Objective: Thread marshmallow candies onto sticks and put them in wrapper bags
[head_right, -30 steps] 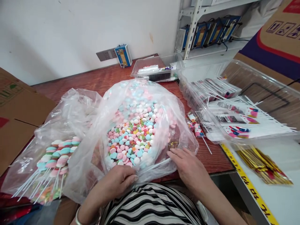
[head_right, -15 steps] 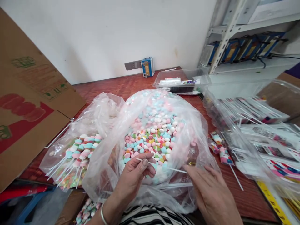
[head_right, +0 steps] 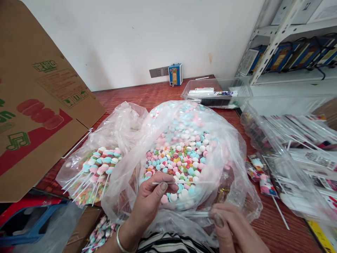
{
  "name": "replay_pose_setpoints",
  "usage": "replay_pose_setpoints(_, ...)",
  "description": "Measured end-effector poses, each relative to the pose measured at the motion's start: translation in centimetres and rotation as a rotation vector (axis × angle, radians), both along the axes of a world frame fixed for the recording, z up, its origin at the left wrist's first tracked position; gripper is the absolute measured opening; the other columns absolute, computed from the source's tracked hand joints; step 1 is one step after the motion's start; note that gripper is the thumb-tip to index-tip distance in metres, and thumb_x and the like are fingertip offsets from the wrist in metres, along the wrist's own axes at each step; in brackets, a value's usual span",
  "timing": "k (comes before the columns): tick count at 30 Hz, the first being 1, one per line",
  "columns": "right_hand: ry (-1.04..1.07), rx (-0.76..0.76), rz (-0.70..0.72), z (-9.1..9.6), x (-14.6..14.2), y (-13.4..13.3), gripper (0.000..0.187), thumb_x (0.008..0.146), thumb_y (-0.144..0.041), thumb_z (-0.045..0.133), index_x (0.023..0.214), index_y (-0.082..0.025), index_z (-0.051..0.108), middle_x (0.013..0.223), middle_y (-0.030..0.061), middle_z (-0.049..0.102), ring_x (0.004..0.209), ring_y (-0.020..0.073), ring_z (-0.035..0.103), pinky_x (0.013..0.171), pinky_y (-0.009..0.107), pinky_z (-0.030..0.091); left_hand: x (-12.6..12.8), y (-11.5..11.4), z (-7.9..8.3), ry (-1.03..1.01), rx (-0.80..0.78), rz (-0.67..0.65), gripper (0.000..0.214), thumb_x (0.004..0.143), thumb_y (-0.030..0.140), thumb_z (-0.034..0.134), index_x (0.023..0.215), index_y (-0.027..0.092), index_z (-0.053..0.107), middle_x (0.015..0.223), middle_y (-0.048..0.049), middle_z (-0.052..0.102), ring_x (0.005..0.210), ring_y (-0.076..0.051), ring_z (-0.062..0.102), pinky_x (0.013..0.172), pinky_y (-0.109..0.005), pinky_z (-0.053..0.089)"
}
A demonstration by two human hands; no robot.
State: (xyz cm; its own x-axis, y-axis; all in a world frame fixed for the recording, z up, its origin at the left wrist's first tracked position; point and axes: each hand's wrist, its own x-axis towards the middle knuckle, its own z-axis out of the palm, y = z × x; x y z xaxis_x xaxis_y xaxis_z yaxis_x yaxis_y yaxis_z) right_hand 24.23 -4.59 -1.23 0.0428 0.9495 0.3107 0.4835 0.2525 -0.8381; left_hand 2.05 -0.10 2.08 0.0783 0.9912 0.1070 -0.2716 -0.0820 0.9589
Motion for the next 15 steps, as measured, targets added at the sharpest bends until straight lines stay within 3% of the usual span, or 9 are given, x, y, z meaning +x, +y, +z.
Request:
replay_pose_setpoints(3, 0.611, -0.434, 0.091, 1.0, -1.6, 0.9, 0.036, 0.094, -0.048, 0.047, 0.112, -0.024, 0.067, 0.086, 0.0081, 0.072, 0.065, 0.0221, 0.066, 0.051, 0.032, 0.054, 0.2, -0.6, 0.7, 0.256, 0.315, -0.122, 0.025, 0.088, 0.011, 0.059, 0.105, 0.022, 0.074, 0.097, -0.008, 0.073, 0.094, -0.018, 0.068, 0.087, -0.031, 0.054)
replay_pose_setpoints(5, 0.918, -0.519, 0.026, 2.1, -2.5, 2.0, 0.035, 0.088, -0.05, 0.058, 0.109, -0.024, 0.068, 0.084, 0.0075, 0.071, 0.072, 0.0219, 0.067, 0.059, 0.032, 0.057, 0.6, -1.1, 0.9, 0.374, 0.443, -0.255, 0.032, 0.087, 0.006, 0.056, 0.111, 0.021, 0.071, 0.105, -0.0096, 0.073, 0.1, -0.017, 0.067, 0.089, -0.027, 0.053)
replay_pose_setpoints(8, 1.111, -0.509, -0.028, 3.6, -2.5, 3.6, 0.025, 0.079, -0.043, 0.072, 0.093, -0.023, 0.07, 0.066, 0.0001, 0.061, 0.062, 0.015, 0.062, 0.057, 0.026, 0.055, 1.1, -1.4, 0.6, 0.54, 0.544, -0.393, 0.043, 0.088, 0.004, 0.051, 0.128, 0.017, 0.06, 0.125, -0.0123, 0.065, 0.116, -0.017, 0.061, 0.098, -0.025, 0.05)
replay_pose_setpoints(10, 1.135, -0.444, -0.037, 4.1, -1.5, 4.1, 0.022, 0.08, -0.041, 0.072, 0.094, -0.024, 0.069, 0.055, -0.0058, 0.047, 0.045, 0.0079, 0.048, 0.045, 0.02, 0.047, 0.7, -1.1, 0.0, 0.664, 0.561, -0.404, 0.05, 0.089, 0.003, 0.047, 0.136, 0.017, 0.051, 0.132, -0.0122, 0.061, 0.121, -0.016, 0.057, 0.1, -0.025, 0.048)
replay_pose_setpoints(12, 1.042, -0.374, -0.051, 3.9, -0.2, 4.3, 0.024, 0.084, -0.04, 0.068, 0.104, -0.026, 0.069, 0.051, -0.0088, 0.038, 0.038, 0.0049, 0.034, 0.037, 0.015, 0.035, -0.5, 0.0, -0.7, 0.799, 0.528, -0.295, 0.047, 0.089, 0.002, 0.045, 0.132, 0.02, 0.055, 0.124, -0.0099, 0.066, 0.114, -0.015, 0.061, 0.096, -0.026, 0.05)
replay_pose_setpoints(13, 0.93, -0.348, -0.057, 3.6, 0.3, 4.3, 0.026, 0.085, -0.04, 0.067, 0.108, -0.027, 0.069, 0.05, -0.0083, 0.039, 0.038, 0.0054, 0.035, 0.035, 0.015, 0.033, -1.4, 0.8, -1.1, 0.872, 0.488, -0.207, 0.043, 0.089, 0.003, 0.045, 0.125, 0.021, 0.059, 0.115, -0.0082, 0.069, 0.108, -0.015, 0.063, 0.093, -0.027, 0.051)
replay_pose_setpoints(15, 0.592, -0.289, -0.038, 2.8, 0.9, 4.3, 0.027, 0.084, -0.039, 0.067, 0.108, -0.027, 0.071, 0.058, -0.0033, 0.054, 0.049, 0.0105, 0.052, 0.041, 0.018, 0.041, -3.2, 2.6, -1.8, 1.024, 0.364, -0.017, 0.035, 0.089, 0.005, 0.046, 0.112, 0.021, 0.065, 0.104, -0.0072, 0.071, 0.099, -0.018, 0.064, 0.087, -0.032, 0.053)
